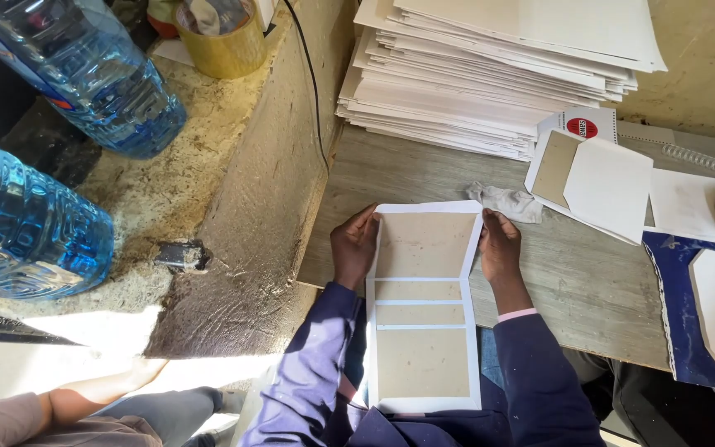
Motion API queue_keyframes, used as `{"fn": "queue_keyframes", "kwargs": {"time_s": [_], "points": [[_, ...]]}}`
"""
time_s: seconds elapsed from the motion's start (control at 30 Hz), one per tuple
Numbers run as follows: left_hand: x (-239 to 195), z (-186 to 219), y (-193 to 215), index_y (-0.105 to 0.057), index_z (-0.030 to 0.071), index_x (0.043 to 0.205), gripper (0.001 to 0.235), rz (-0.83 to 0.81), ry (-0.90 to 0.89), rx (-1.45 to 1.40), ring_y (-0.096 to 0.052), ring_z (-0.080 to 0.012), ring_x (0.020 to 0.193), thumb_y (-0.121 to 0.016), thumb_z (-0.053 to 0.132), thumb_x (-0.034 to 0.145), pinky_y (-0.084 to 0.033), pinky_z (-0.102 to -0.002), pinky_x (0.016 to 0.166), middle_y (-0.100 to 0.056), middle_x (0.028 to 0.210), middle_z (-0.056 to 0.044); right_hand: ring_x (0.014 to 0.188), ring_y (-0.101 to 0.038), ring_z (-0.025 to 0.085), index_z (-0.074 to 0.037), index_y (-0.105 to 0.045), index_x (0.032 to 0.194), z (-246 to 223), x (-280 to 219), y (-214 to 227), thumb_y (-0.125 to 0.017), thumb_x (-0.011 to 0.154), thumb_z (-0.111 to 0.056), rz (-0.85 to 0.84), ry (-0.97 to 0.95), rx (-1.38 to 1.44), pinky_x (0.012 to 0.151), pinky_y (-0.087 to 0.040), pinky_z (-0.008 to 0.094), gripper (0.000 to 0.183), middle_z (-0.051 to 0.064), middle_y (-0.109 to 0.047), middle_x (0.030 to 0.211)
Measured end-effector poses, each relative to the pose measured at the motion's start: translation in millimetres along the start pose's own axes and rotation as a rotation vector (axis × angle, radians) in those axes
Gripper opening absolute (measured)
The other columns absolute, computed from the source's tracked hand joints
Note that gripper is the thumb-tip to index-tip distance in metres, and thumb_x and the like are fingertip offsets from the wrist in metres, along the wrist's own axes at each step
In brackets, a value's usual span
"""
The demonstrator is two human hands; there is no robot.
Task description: A person is seen manually folding and assembling paper folders at a workstation in a print shop.
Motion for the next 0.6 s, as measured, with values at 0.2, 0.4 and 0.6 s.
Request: {"fn": "queue_keyframes", "kwargs": {"time_s": [0.2,0.4,0.6], "points": [[0,7,8,-0.083,0.012,0.126,0.026,-0.023,-0.112,0.273,-0.080,-0.0321,0.101,-0.077,0.010,0.101,-0.064,-0.045,0.090,-0.083,0.105,-0.017,0.075,-0.064,0.004,-0.016,-0.070,0.099,5,0,4,-0.076,0.105,-0.020,-0.007,0.027,0.045,0.074,-0.053,0.020,0.009,-0.006,-0.064,0.080],[12,-6,7,-0.081,0.009,0.131,0.029,-0.254,0.409,-0.360,-0.072,-0.0150,0.105,-0.065,0.016,0.108,-0.059,-0.038,0.099,-0.082,0.118,-0.013,0.087,-0.069,0.007,-0.014,-0.072,0.102,10,2,21,-0.076,0.105,-0.019,0.002,0.043,0.119,0.085,-0.056,0.023,0.006,-0.006,-0.068,0.088],[20,-14,12,-0.082,0.018,0.127,0.029,-0.365,0.602,-0.382,-0.079,-0.0093,0.081,-0.070,0.021,0.101,-0.062,-0.023,0.078,-0.083,0.094,-0.002,0.096,-0.072,0.008,-0.013,-0.072,0.105,15,5,25,-0.076,0.105,-0.016,-0.036,0.050,0.176,0.095,-0.056,0.023,0.005,-0.003,-0.071,0.095]]}}
Point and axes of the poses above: each hand's wrist, its own x-axis towards the middle knuckle, its own y-axis out of the back of the hand, z = x × y, the point moved 1 cm from there along x, towards the middle knuckle
